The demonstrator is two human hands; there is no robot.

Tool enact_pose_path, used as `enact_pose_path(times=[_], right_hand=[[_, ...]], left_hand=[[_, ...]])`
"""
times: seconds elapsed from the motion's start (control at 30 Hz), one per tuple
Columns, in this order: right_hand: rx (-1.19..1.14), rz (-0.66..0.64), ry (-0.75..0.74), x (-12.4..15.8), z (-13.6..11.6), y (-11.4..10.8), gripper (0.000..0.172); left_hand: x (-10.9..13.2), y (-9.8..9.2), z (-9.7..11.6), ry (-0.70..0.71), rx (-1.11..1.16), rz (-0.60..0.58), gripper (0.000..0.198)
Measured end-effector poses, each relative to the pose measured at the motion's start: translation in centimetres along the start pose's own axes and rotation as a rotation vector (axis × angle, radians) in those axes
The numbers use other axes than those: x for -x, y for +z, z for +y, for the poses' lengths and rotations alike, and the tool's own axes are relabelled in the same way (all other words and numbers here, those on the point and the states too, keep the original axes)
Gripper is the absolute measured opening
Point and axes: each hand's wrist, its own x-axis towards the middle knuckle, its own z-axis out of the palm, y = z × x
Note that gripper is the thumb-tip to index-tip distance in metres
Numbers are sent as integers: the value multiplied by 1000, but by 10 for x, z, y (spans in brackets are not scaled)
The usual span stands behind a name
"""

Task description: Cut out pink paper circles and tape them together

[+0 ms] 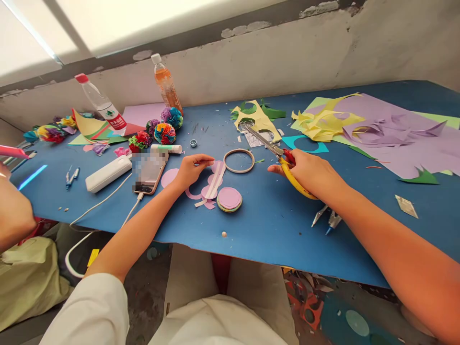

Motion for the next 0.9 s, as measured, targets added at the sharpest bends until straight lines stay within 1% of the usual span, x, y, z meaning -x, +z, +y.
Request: enact_pose_path(times=[0.07, 0.13, 0.23, 0.33, 0.4, 0.43, 0.5, 0.57, 0.63, 0.77, 0.9], right_hand=[[-9, -2, -11, 0, 1, 1, 57], [-14, -4, -19, 0, 1, 2, 58], [-12, 4, -27, 0, 1, 3, 61], [-18, 18, -48, 0, 2, 3, 64], [-27, 26, -62, 0, 2, 2, 66], [-29, 29, -65, 0, 2, 1, 67], [-31, 32, -63, 1, 1, 0, 69], [-29, 32, -53, 1, 0, -1, 70], [-27, 18, -34, 2, -2, -1, 69], [-30, -10, -12, 3, -2, -3, 66], [-45, 4, -26, 3, -2, -4, 68]], left_hand=[[-2, 2, -2, 57, -63, 2, 17], [-3, 2, 1, 106, -109, 29, 18], [1, -3, 13, 111, -118, 52, 21], [17, -14, 30, 76, -131, 8, 24], [32, -20, 38, 32, -224, -48, 26], [40, -23, 40, 23, -277, -53, 26], [54, -25, 40, 75, -353, -46, 24], [64, -26, 36, 110, -377, -19, 23], [71, -26, 34, 92, -344, -14, 25], [83, -26, 39, -36, -182, -99, 34], [93, -28, 45, -140, -33, -160, 42]])
